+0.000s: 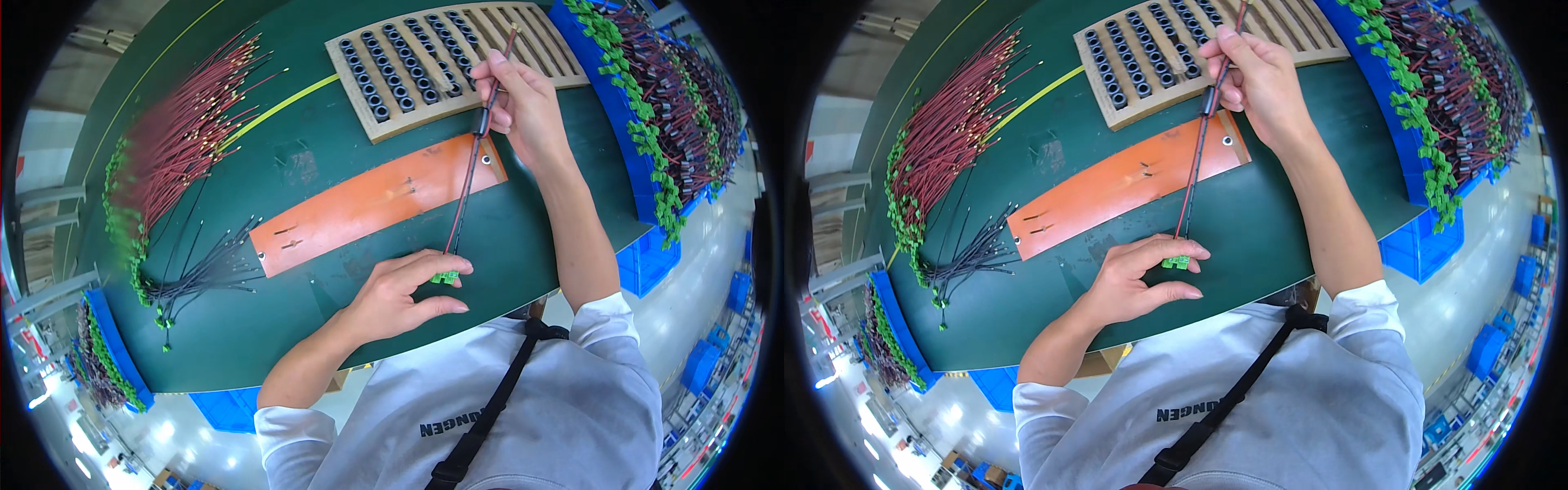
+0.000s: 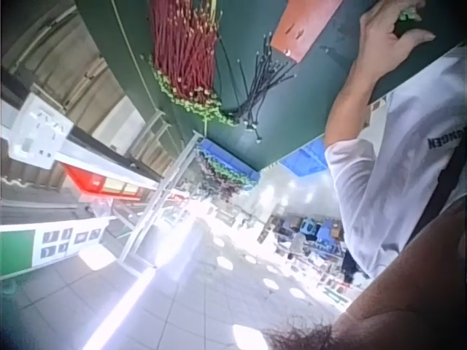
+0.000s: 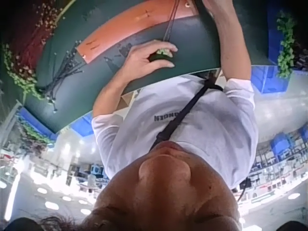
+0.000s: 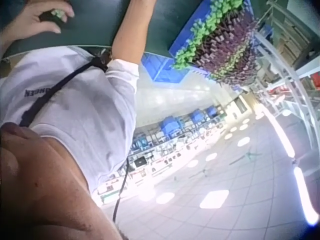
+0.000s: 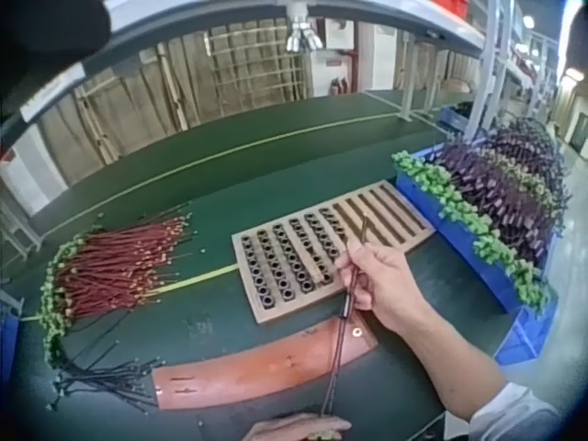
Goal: The person picks up a red and a black wire, threads them through a magnetic ring, and wraps the wires around the ring multiple times. They then insert the wire ends into a green connector and place the finished assembly into a blue bin.
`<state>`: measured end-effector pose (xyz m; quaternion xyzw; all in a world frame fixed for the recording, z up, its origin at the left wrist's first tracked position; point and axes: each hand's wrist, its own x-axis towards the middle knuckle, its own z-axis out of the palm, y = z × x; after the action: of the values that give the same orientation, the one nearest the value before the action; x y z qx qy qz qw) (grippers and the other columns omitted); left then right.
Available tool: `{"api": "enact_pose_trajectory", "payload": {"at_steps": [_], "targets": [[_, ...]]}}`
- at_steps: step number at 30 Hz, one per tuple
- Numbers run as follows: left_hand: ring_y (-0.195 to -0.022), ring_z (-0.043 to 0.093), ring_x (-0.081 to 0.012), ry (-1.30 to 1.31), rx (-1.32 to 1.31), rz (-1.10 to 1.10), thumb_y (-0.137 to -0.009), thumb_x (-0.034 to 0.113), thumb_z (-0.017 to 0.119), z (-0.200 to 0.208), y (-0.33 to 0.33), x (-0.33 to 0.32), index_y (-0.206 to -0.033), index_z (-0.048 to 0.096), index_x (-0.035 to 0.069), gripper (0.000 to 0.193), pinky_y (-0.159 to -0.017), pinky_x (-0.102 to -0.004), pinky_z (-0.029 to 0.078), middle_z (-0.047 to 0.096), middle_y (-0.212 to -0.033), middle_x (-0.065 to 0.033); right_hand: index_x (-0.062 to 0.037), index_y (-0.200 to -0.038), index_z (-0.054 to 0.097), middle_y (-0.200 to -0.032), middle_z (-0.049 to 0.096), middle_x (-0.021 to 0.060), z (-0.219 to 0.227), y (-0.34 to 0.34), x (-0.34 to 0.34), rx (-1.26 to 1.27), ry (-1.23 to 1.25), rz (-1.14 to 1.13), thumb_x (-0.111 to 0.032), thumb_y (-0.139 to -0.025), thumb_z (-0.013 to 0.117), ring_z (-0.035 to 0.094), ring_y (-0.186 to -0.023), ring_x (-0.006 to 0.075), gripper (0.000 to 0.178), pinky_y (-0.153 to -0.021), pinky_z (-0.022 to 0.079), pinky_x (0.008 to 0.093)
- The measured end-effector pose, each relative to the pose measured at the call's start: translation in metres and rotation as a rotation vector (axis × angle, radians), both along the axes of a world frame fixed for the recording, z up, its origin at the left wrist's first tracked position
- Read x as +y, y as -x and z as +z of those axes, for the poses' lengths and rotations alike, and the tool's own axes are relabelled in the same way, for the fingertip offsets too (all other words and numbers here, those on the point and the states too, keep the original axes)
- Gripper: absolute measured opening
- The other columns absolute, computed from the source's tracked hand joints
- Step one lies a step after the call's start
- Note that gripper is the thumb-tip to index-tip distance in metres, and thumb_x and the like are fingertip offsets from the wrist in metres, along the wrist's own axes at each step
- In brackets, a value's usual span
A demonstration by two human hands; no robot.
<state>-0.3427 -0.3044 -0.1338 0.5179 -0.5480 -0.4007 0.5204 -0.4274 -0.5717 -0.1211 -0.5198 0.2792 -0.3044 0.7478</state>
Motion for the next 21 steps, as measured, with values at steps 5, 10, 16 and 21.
{"api": "enact_pose_trajectory", "payload": {"at_steps": [5, 10, 16, 21], "targets": [[-0.091, 0.073, -0.0214, -0.071, 0.091, -0.01, -0.088, -0.001, 0.076, -0.0078, -0.0011, 0.0007, -0.116, 0.073, 0.003, 0.029, -0.081, -0.033, 0.06, 0.073, -0.104, -0.009, 0.0015, -0.1, 0.067, -0.077, 0.06, 0.0017, -0.0024, 0.0009, -0.0022, 0.031, 0.006, 0.01, -0.032, -0.108, 0.056, 0.045, -0.051, 0.0052, 0.036, -0.045, 0.034, 0.0222], [-0.091, 0.074, -0.0201, 0.003, 0.075, 0.002, -0.084, -0.004, 0.079, -0.0102, -0.0012, 0.0002, -0.112, 0.076, 0.003, 0.028, -0.083, -0.0316, 0.061, 0.075, -0.105, -0.0106, -0.0005, -0.1, 0.068, -0.076, 0.061, 0.0002, -0.003, -0.0017, 0.0026, 0.019, -0.027, 0.042, -0.032, -0.109, 0.056, 0.042, -0.049, 0.0034, 0.035, -0.043, 0.028, 0.021], [-0.098, 0.075, -0.0219, -0.06, 0.1, 0.113, -0.082, -0.005, 0.081, -0.0058, 0.0066, 0.0056, -0.114, 0.077, 0.005, 0.033, -0.086, -0.0332, 0.062, 0.076, -0.107, -0.0129, -0.0006, -0.1, 0.067, -0.076, 0.06, 0.0, -0.007, -0.0008, -0.0025, -0.008, -0.043, 0.025, -0.032, -0.109, 0.055, 0.041, -0.048, 0.0029, 0.035, -0.044, 0.028, 0.0211], [-0.101, 0.075, -0.0278, 0.016, -0.015, -0.04, -0.084, -0.004, 0.078, -0.0033, 0.0053, 0.0022, -0.112, 0.076, 0.0, 0.028, -0.09, -0.0356, 0.06, 0.076, -0.114, -0.0136, 0.002, -0.099, 0.068, -0.075, 0.06, 0.002, -0.0055, -0.0018, 0.0018, -0.011, -0.075, 0.125, -0.031, -0.108, 0.056, 0.043, -0.049, 0.005, 0.037, -0.044, 0.032, 0.0227]]}}
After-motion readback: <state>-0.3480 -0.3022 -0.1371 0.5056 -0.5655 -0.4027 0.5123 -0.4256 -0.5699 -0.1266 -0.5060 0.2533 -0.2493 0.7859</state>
